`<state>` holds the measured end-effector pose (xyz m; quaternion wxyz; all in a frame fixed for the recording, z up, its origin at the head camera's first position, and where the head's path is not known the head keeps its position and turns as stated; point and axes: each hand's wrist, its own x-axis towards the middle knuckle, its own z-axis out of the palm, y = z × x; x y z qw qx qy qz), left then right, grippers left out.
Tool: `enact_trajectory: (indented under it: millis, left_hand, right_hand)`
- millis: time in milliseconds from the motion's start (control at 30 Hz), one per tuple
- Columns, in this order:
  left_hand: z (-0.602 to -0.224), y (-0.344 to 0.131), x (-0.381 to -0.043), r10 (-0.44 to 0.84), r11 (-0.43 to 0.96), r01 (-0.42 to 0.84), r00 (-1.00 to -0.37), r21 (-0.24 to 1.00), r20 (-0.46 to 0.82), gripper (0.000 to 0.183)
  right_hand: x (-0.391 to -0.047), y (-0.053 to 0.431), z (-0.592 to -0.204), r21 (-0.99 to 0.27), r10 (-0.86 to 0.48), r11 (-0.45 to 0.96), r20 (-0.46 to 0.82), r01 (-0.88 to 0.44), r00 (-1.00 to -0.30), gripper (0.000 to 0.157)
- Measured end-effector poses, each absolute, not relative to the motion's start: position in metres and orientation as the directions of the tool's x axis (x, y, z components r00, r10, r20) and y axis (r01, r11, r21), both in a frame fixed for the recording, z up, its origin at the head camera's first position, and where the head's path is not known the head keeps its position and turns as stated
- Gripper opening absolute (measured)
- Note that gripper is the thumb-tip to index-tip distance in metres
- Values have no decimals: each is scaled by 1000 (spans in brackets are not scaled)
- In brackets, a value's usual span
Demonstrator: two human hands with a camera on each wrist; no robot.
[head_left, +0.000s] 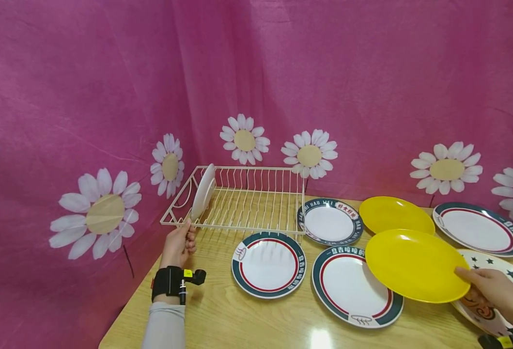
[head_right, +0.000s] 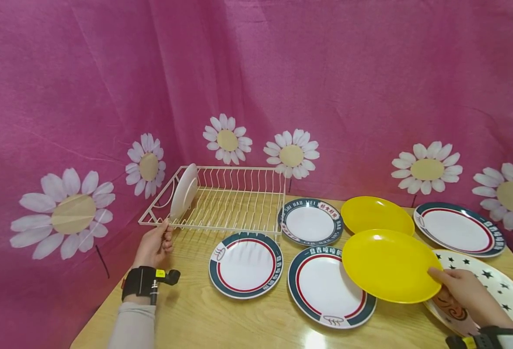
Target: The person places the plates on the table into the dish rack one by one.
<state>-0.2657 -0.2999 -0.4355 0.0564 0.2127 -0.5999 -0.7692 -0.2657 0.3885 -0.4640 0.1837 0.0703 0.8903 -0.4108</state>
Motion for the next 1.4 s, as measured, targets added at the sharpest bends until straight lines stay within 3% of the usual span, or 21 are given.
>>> enact_trajectory:
  millis: [300, 500, 733, 1400]
  left_hand:
    - [-437, -300, -266, -340, -264, -171, -905, 949, -258, 36]
    - [-437, -300, -266, -339, -255, -172, -906, 951, -255, 35]
    - [-436, -301, -266, -343, -267, -167, -904, 949, -256, 34]
    - [-436, -301, -265, -328, -271, -156, -913, 950, -244, 35]
  right_hand:
    - [-267, 394, -459, -747, -39, 609, -366, 268, -930, 59]
    - [-269, 390, -446, -802, -46, 563, -269, 198, -962, 63]
    - [-277, 367, -423, -833, -91, 550, -138, 65, -986, 57]
    - [-312, 284, -381, -906, -211, 418, -32, -60, -977, 39]
